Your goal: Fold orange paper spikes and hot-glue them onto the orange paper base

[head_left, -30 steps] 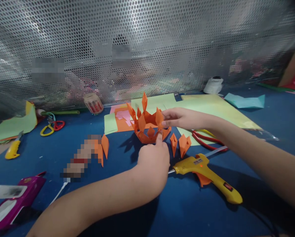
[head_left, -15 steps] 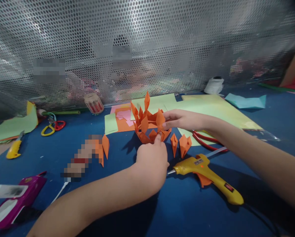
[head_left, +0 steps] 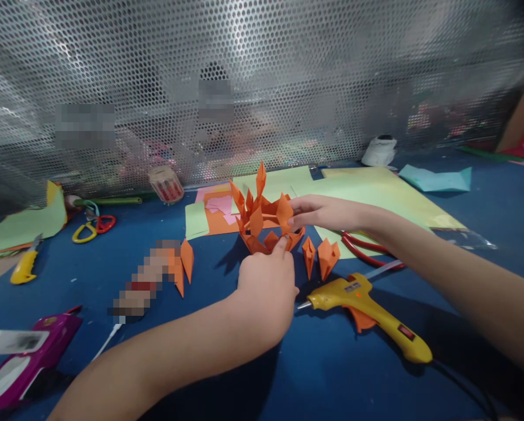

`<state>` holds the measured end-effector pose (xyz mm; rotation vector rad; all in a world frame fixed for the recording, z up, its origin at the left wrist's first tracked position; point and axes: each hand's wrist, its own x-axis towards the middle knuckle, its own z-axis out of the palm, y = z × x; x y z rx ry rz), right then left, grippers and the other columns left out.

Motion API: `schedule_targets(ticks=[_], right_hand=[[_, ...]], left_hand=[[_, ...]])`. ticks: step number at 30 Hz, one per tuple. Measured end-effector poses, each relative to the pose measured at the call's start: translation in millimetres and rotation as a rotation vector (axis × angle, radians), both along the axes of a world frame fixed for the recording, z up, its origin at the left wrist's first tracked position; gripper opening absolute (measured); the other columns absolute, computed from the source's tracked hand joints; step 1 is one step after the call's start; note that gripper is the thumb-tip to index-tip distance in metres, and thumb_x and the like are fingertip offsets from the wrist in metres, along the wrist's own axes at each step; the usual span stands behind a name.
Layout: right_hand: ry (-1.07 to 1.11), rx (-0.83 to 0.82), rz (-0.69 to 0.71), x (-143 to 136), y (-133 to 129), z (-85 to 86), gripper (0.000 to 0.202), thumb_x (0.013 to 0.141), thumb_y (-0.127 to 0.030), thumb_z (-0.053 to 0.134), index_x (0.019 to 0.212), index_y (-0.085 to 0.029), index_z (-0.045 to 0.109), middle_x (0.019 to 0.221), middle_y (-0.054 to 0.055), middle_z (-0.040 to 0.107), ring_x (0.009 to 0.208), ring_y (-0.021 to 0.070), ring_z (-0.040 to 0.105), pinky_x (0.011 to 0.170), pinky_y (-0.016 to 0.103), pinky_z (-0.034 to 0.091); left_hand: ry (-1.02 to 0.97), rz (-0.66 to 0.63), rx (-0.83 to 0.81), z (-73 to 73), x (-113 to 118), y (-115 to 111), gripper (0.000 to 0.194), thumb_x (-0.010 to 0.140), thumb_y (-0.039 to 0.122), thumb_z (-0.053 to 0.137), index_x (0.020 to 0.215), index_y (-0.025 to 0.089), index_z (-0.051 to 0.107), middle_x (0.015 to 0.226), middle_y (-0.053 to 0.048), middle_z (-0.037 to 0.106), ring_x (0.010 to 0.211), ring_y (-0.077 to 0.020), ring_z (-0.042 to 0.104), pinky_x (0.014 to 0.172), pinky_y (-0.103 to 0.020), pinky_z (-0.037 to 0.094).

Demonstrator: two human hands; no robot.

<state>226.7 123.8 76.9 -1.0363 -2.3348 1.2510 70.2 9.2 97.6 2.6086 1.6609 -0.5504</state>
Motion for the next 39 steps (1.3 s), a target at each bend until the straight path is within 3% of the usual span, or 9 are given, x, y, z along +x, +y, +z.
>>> schedule_targets(ticks=[15, 21, 24, 27, 32, 36, 39], right_hand=[[0.016, -0.042, 0.028, -1, 1, -2.2, 0.01, 0.081, -0.026, 0.052, 0.082, -0.019, 0.059, 0.086, 0.002, 0.063, 0.082, 0.0162, 0.058, 0.077, 0.032, 0.047], [0.037, -0.046, 0.034, -1, -6, 5.9, 0.027, 0.075, -0.022, 0.059, 0.102, -0.022, 0.06, 0.094, 0.002, 0.069, 0.085, 0.018, 0.063, 0.075, 0.031, 0.05], [0.031, -0.122, 0.126, 1, -9, 10.8, 0.032, 0.075, -0.018, 0.059, 0.107, -0.022, 0.058, 0.097, 0.002, 0.071, 0.086, 0.0176, 0.065, 0.078, 0.031, 0.052], [-0.041, -0.117, 0.163, 2, -9, 10.3, 0.023, 0.075, -0.021, 0.06, 0.097, -0.021, 0.062, 0.095, 0.002, 0.072, 0.086, 0.0182, 0.067, 0.08, 0.032, 0.053], [-0.173, 0.084, 0.04, 0, -8, 5.1, 0.012, 0.07, -0.022, 0.061, 0.08, -0.022, 0.069, 0.085, 0.0, 0.073, 0.08, 0.019, 0.066, 0.071, 0.03, 0.051], [-0.148, 0.158, -0.038, -5, -9, 2.8, 0.007, 0.067, -0.022, 0.062, 0.06, -0.02, 0.063, 0.065, -0.002, 0.067, 0.065, 0.0158, 0.06, 0.059, 0.028, 0.046], [-0.095, 0.182, -0.078, -11, -11, -4.2, 0.005, 0.066, -0.022, 0.061, 0.062, -0.019, 0.061, 0.061, -0.004, 0.062, 0.061, 0.014, 0.057, 0.058, 0.027, 0.044]], left_hand=[[0.031, -0.01, -0.005, -1.4, 1, 0, 0.05, 0.09, 0.039, 0.054, 0.131, 0.011, 0.051, 0.156, -0.008, 0.018, 0.094, -0.0258, 0.067, 0.069, -0.032, 0.055], [0.016, -0.024, -0.009, -5.4, 3, -3, 0.049, 0.088, 0.038, 0.057, 0.129, 0.012, 0.053, 0.156, -0.009, 0.018, 0.091, -0.0236, 0.068, 0.068, -0.03, 0.055], [0.014, -0.051, -0.036, -5.4, 4, -8, 0.046, 0.089, 0.039, 0.055, 0.128, 0.013, 0.054, 0.156, -0.009, 0.016, 0.092, -0.0236, 0.067, 0.066, -0.03, 0.055], [0.016, -0.102, -0.064, -5.2, 3, -14, 0.045, 0.09, 0.039, 0.054, 0.128, 0.015, 0.054, 0.157, -0.009, 0.015, 0.093, -0.0244, 0.067, 0.066, -0.031, 0.055], [0.026, -0.16, -0.093, -5.6, 2, -26, 0.048, 0.089, 0.042, 0.055, 0.128, 0.015, 0.054, 0.157, -0.01, 0.015, 0.088, -0.0238, 0.067, 0.061, -0.031, 0.054], [0.06, -0.161, -0.11, -3.5, 4, -28, 0.051, 0.088, 0.042, 0.055, 0.132, 0.017, 0.052, 0.156, -0.009, 0.014, 0.086, -0.023, 0.067, 0.06, -0.03, 0.052], [0.066, -0.131, -0.118, -1.5, 4, -29, 0.059, 0.088, 0.044, 0.055, 0.139, 0.016, 0.045, 0.156, -0.01, 0.009, 0.083, -0.0225, 0.067, 0.056, -0.029, 0.05]])
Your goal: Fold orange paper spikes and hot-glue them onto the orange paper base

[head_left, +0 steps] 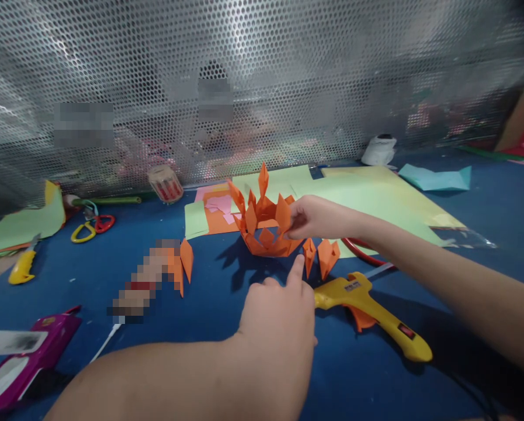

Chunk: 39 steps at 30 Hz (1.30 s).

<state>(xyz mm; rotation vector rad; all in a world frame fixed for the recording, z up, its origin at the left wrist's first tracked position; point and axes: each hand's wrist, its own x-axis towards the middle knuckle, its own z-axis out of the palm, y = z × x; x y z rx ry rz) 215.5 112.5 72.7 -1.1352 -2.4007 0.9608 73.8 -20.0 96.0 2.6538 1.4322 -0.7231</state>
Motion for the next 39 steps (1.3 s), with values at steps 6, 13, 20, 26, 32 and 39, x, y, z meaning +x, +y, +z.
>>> schedule_targets(ticks=[6, 13, 20, 26, 32, 39], right_hand=[[0.113, 0.029, -0.09, -19, -8, -18.5, 0.018, 0.069, -0.02, 0.059, 0.085, -0.018, 0.065, 0.079, 0.001, 0.07, 0.077, 0.0183, 0.065, 0.068, 0.029, 0.05], [0.152, -0.013, -0.058, -25, -12, -19.1, 0.029, 0.067, -0.017, 0.063, 0.096, -0.018, 0.063, 0.087, 0.004, 0.073, 0.08, 0.0192, 0.068, 0.072, 0.03, 0.054], [0.201, 0.05, -0.11, -26, -12, -27.0, 0.029, 0.067, -0.014, 0.061, 0.096, -0.019, 0.061, 0.085, 0.002, 0.071, 0.08, 0.0183, 0.067, 0.07, 0.028, 0.053], [0.162, 0.103, -0.138, -29, -14, -26.1, 0.026, 0.067, -0.013, 0.061, 0.092, -0.017, 0.062, 0.077, 0.001, 0.069, 0.069, 0.0155, 0.064, 0.061, 0.026, 0.05], [0.065, 0.174, -0.151, -30, -17, -20.0, 0.027, 0.068, -0.013, 0.063, 0.094, -0.017, 0.065, 0.083, 0.003, 0.07, 0.076, 0.0169, 0.064, 0.068, 0.027, 0.049], [0.054, 0.285, -0.179, -29, -18, -22.5, 0.017, 0.069, -0.013, 0.061, 0.085, -0.018, 0.065, 0.077, 0.0, 0.069, 0.07, 0.0153, 0.062, 0.064, 0.025, 0.045]], left_hand=[[-0.016, 0.011, -0.016, -0.8, -2, -5, 0.061, 0.089, 0.045, 0.053, 0.142, 0.019, 0.041, 0.155, -0.011, 0.013, 0.083, -0.0234, 0.067, 0.056, -0.029, 0.05], [-0.066, -0.02, 0.024, -1.2, -2, -2, 0.054, 0.088, 0.037, 0.056, 0.136, 0.014, 0.047, 0.149, -0.017, 0.035, 0.089, -0.0249, 0.067, 0.061, -0.029, 0.051], [-0.206, -0.16, 0.065, 0.5, -1, -6, 0.03, 0.087, 0.037, 0.058, 0.107, 0.015, 0.06, 0.103, -0.013, 0.066, 0.071, -0.0205, 0.064, 0.048, -0.026, 0.043], [-0.385, -0.279, 0.144, -5.2, 0, -5, 0.018, 0.084, 0.033, 0.061, 0.085, 0.015, 0.058, 0.073, -0.004, 0.06, 0.06, -0.0163, 0.059, 0.041, -0.024, 0.031], [-0.421, -0.304, 0.18, -8.8, 0, -4, 0.016, 0.083, 0.03, 0.062, 0.078, 0.015, 0.057, 0.067, -0.003, 0.058, 0.053, -0.0158, 0.056, 0.037, -0.025, 0.022], [-0.54, -0.357, 0.276, -9.1, 2, -6, 0.019, 0.08, 0.029, 0.066, 0.072, 0.016, 0.055, 0.062, -0.002, 0.058, 0.051, -0.0168, 0.056, 0.037, -0.026, 0.022]])
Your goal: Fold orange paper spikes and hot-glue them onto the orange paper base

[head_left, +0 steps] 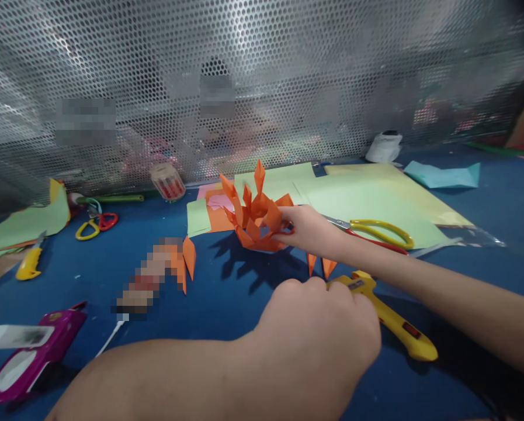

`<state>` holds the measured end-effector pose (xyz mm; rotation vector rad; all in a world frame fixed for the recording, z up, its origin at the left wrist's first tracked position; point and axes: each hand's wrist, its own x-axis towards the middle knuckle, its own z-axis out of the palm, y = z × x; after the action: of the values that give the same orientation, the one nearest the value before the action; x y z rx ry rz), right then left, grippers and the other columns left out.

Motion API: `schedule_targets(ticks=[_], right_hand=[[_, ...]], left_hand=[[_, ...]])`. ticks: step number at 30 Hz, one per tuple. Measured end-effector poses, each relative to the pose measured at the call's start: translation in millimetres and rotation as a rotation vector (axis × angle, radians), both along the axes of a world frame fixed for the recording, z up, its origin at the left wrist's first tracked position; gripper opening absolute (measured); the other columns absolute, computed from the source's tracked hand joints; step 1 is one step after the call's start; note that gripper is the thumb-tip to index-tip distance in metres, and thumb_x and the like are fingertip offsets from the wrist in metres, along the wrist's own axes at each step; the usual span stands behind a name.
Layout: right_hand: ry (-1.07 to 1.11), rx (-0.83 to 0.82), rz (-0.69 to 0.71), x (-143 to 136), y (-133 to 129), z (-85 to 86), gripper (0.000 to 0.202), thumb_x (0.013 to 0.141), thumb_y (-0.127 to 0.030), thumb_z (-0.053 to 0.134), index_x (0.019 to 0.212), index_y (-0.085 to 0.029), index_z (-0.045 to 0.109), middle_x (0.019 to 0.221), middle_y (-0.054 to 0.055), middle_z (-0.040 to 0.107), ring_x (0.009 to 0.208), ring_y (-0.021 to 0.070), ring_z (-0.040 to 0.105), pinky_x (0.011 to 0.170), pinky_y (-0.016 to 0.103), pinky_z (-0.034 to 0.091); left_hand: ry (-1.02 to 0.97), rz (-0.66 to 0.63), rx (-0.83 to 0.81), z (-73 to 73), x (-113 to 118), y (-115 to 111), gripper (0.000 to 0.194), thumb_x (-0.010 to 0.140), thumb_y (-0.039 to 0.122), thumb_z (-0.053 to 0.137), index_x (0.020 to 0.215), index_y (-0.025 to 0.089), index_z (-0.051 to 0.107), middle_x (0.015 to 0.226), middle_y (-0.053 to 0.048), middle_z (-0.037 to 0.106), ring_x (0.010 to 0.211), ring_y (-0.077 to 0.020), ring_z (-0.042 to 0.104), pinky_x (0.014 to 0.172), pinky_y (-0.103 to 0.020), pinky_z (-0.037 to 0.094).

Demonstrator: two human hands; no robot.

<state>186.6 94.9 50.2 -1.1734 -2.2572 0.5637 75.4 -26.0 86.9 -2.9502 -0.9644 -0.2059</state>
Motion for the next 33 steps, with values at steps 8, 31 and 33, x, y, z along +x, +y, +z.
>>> schedule_targets(ticks=[8, 31, 33], right_hand=[[0.063, 0.054, -0.046, -6, -3, -5.1, 0.031, 0.075, -0.017, 0.062, 0.106, -0.02, 0.062, 0.088, 0.002, 0.072, 0.083, 0.0177, 0.067, 0.076, 0.028, 0.05], [-0.533, -0.046, -0.161, 83, -10, 82.1, 0.024, 0.078, -0.049, 0.061, 0.092, -0.032, 0.07, 0.072, -0.002, 0.071, 0.06, 0.0186, 0.064, 0.051, 0.032, 0.046], [-0.518, 0.026, -0.213, 80, -19, 91.0, 0.027, 0.075, -0.049, 0.065, 0.093, -0.03, 0.071, 0.066, -0.003, 0.069, 0.052, 0.0157, 0.061, 0.046, 0.029, 0.044]], left_hand=[[0.008, 0.034, 0.025, -11.9, 1, 12, 0.014, 0.082, 0.025, 0.063, 0.074, 0.015, 0.057, 0.065, -0.004, 0.061, 0.055, -0.0183, 0.059, 0.037, -0.025, 0.031], [0.196, 0.532, -0.184, -30.8, -4, 77, 0.026, 0.094, 0.028, 0.045, 0.108, 0.013, 0.061, 0.1, -0.011, 0.065, 0.093, -0.0239, 0.065, 0.072, -0.031, 0.052], [0.096, 0.36, -0.166, -35.9, -4, 78, 0.036, 0.094, 0.037, 0.045, 0.124, 0.018, 0.052, 0.112, -0.009, 0.059, 0.096, -0.021, 0.062, 0.071, -0.028, 0.051]])
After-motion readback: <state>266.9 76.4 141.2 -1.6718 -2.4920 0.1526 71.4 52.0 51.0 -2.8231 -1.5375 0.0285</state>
